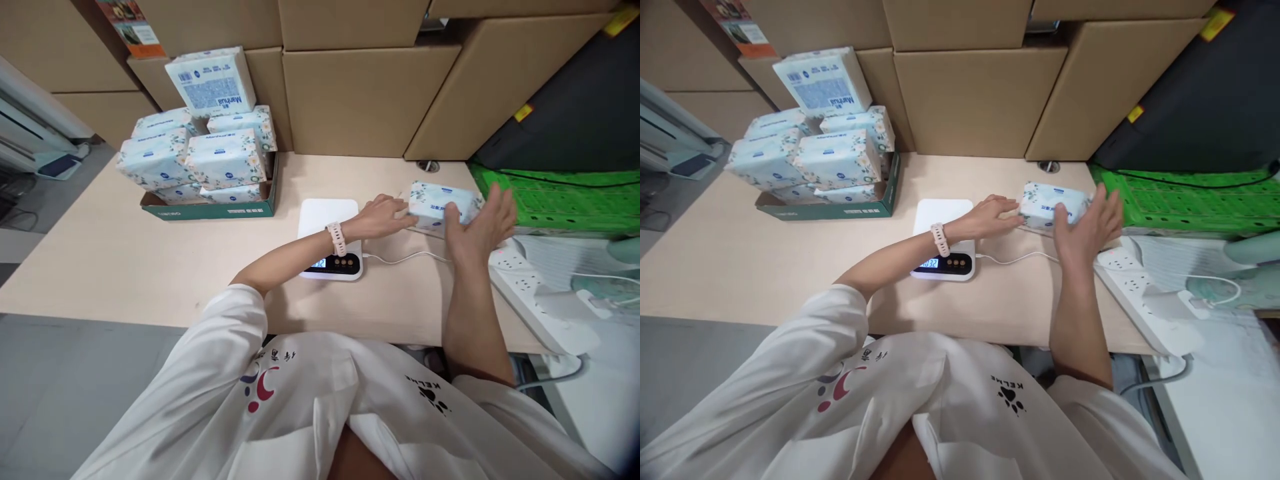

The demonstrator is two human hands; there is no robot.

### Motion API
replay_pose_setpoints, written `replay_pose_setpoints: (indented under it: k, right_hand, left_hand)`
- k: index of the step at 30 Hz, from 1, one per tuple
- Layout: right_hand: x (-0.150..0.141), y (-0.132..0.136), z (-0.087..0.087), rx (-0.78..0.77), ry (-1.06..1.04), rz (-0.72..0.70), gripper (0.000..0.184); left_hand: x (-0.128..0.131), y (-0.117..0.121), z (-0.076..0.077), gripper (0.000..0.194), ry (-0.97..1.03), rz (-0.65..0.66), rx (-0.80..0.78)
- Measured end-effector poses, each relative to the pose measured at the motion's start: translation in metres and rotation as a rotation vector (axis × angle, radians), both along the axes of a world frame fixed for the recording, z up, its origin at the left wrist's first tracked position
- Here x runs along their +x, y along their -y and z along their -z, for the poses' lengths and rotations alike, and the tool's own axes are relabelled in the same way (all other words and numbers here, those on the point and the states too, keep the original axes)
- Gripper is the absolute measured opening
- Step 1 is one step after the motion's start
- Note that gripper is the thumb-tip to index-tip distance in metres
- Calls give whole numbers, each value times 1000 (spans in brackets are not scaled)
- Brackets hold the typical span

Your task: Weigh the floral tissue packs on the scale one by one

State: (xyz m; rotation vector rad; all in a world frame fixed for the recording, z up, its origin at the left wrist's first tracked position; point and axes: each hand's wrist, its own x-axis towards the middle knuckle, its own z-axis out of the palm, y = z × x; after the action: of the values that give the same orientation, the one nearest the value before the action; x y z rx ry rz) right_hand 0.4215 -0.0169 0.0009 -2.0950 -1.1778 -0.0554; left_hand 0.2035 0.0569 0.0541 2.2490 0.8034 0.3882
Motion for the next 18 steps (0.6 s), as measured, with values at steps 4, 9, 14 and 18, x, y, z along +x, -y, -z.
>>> replay_pose_setpoints:
  k: [4,9,14,18]
  right_hand:
    - [-17,2,0,-162,255,-384,73]
    - [11,-29,7,-208,262,-349,58]
    - [48,-67,1,-254,230,-115,59]
    - [9,-93,-26,-189,15,-19,66]
  left_hand:
    - [-41,-7,-16,70,18,-116,95]
    - [-135,-31,-30,71,163,-378,324]
    - [-245,-52,-34,70,358,-841,551]
    - [-308,-57,-35,64,494,-1154,686]
